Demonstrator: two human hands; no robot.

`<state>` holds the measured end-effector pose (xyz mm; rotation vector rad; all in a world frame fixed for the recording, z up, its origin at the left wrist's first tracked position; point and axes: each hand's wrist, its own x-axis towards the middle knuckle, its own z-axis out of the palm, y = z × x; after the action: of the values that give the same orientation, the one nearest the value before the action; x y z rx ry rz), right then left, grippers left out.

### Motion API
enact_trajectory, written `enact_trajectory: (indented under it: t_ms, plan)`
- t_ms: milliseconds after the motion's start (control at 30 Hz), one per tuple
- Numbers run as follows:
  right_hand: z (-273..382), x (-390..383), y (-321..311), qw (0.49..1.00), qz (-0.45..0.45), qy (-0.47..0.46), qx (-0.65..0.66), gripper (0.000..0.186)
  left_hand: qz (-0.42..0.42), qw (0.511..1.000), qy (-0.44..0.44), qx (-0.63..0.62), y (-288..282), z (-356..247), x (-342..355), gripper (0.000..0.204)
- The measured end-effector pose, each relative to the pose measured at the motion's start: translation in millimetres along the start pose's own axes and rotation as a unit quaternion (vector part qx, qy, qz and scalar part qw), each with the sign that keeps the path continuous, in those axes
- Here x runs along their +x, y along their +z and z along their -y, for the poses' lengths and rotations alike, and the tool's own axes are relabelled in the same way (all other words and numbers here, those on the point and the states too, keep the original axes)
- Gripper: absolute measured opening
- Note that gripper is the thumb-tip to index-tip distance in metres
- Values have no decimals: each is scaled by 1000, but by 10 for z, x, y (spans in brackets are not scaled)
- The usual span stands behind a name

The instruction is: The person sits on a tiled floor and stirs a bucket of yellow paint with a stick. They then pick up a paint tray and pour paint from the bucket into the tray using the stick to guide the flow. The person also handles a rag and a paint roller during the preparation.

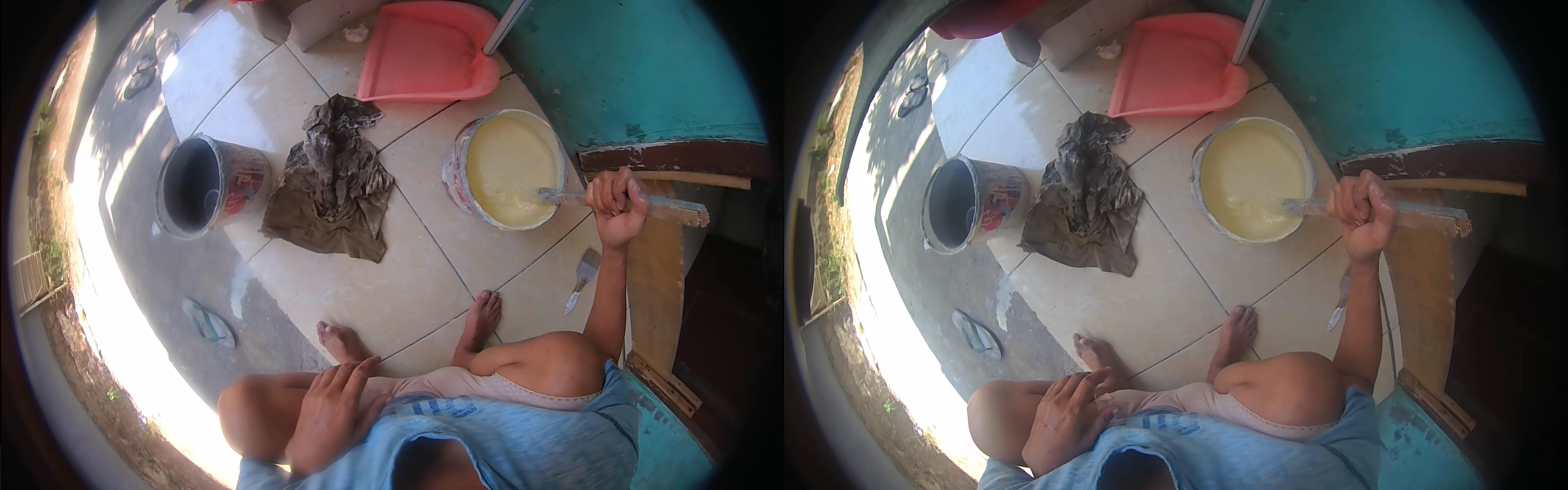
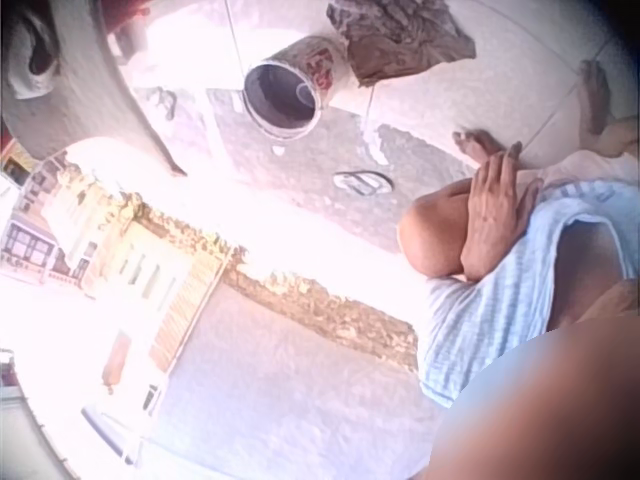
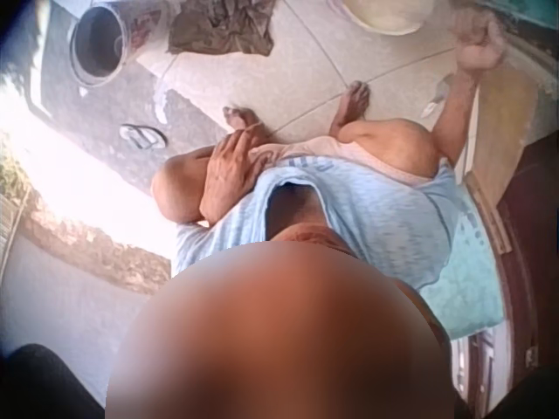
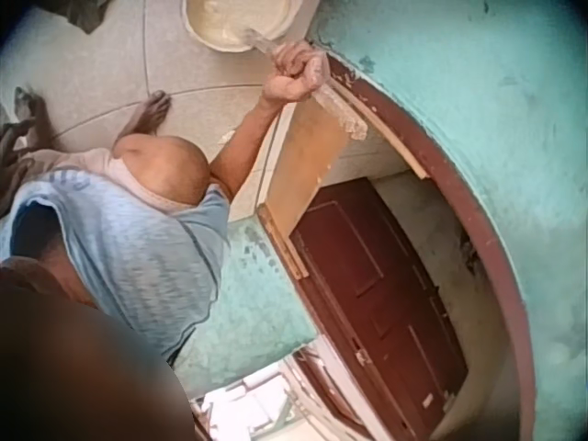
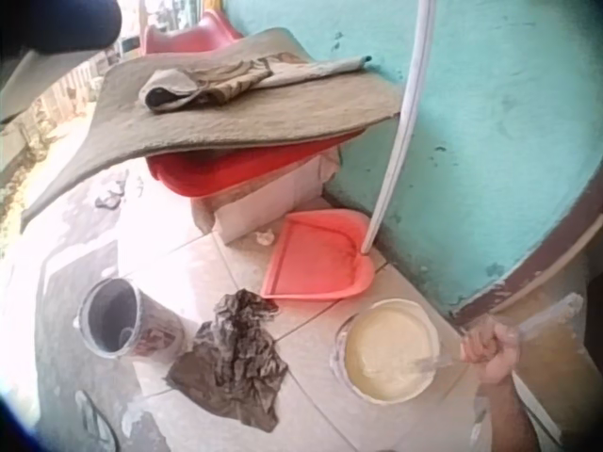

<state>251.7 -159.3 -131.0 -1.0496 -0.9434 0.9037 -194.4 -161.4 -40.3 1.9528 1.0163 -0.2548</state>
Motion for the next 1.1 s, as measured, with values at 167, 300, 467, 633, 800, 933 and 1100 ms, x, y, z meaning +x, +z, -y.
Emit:
enact_trajectory:
  t_ms: [167,300,467,633,800,933,1100]
  plan:
    - [-236,204,98,996,-37,-83,3,37,9,1000,6,1,-1,-10,12,54]
    - [-355,275,221,997,-7,-40,67,39,7,1000,6,-3,18,-26,18,54]
    - [-143,112,73,994,41,50,90,41,-3,1000,4,4,21,-26,-1,52]
    - [-37,102,-84,999,-44,-27,9,40,-19,999,28,15,37,-16,1,49]
    - [-308,261,74,995,-75,-61,36,39,-15,999,34,15,44,-17,16,49]
    - [-342,265,130,995,19,3,102,39,-11,999,31,11,48,-22,17,49]
    - [-28,123,-28,996,20,63,57,43,-18,999,24,13,38,-32,6,49]
